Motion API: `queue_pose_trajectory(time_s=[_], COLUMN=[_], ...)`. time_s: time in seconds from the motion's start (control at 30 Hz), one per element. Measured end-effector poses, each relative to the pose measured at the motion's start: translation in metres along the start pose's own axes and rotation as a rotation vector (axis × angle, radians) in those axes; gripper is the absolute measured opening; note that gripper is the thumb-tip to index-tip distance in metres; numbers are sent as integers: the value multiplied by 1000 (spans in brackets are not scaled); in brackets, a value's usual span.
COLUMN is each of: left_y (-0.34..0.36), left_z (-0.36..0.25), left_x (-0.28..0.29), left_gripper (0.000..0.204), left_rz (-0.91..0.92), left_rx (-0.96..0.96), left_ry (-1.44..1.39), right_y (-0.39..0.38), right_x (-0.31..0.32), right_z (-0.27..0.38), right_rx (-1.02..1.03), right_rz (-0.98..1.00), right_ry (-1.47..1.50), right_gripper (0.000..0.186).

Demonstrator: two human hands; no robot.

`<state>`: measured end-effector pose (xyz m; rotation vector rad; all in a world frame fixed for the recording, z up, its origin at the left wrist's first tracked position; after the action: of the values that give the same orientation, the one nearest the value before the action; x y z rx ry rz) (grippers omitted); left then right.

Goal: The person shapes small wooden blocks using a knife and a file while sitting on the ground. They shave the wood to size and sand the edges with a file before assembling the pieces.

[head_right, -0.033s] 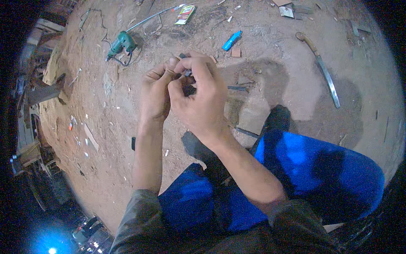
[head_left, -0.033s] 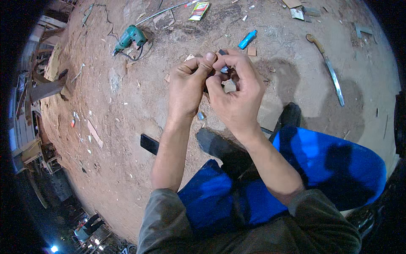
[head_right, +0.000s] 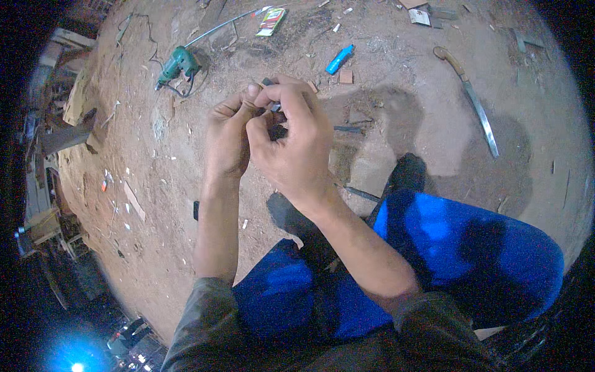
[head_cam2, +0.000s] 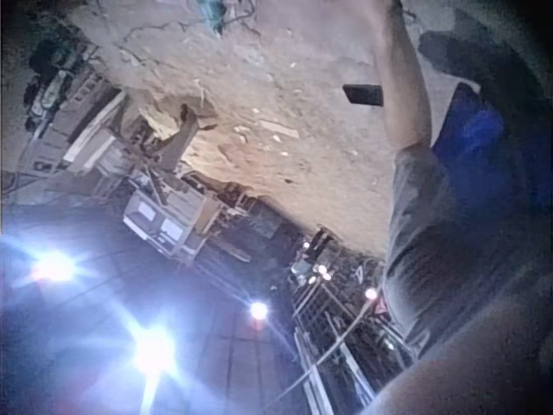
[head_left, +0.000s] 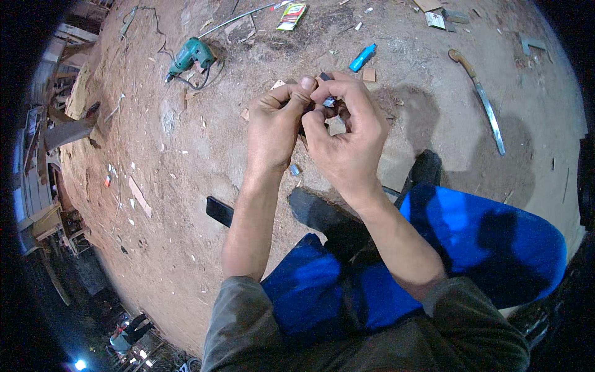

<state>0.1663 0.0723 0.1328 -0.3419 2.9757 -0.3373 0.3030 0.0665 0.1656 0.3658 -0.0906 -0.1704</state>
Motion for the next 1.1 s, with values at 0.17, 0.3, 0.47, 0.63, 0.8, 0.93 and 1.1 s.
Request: queue_pose_trajectory(time_s=[0.17, 0.3, 0.47, 0.63, 0.8, 0.93, 1.1], left_y=[-4, -2, 1, 2, 0, 0, -2], left_z=[-3, -1, 4, -1, 2, -1, -1], left_x=[-6, -4, 3, -4, -2, -6, -8], left_gripper=[34, 34, 34, 33, 32, 34, 37], left_rz=[-6, 2, 20, 25, 17, -10, -25], left_rx=[31, 43, 112, 38, 103, 79, 12], left_ry=[-40, -110, -127, -105, -84, -52, 92], right_y=[0, 0, 2, 2, 0, 3, 7], right_x=[2, -2, -2, -4, -3, -2, 3], right_z=[-5, -5, -5, -16, -23, -31, -38], right_rx=[124, 44, 30, -32, -74, -96, -81], right_rz=[-13, 50, 107, 143, 65, 76, 63], right_ry=[-41, 32, 81, 127, 222, 229, 261], right_gripper=[21, 26, 28, 26, 25, 23, 21])
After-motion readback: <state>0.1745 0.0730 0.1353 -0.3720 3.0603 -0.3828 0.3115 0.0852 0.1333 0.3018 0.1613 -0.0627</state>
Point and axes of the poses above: each hand's wrist, its own y-axis towards the middle knuckle, its own x-axis out of the back of the hand, z = x × y, the point moved 6 cm from there along y, towards the middle knuckle, and after that the axes turned 5 degrees about -y, right-handed, at the moved point
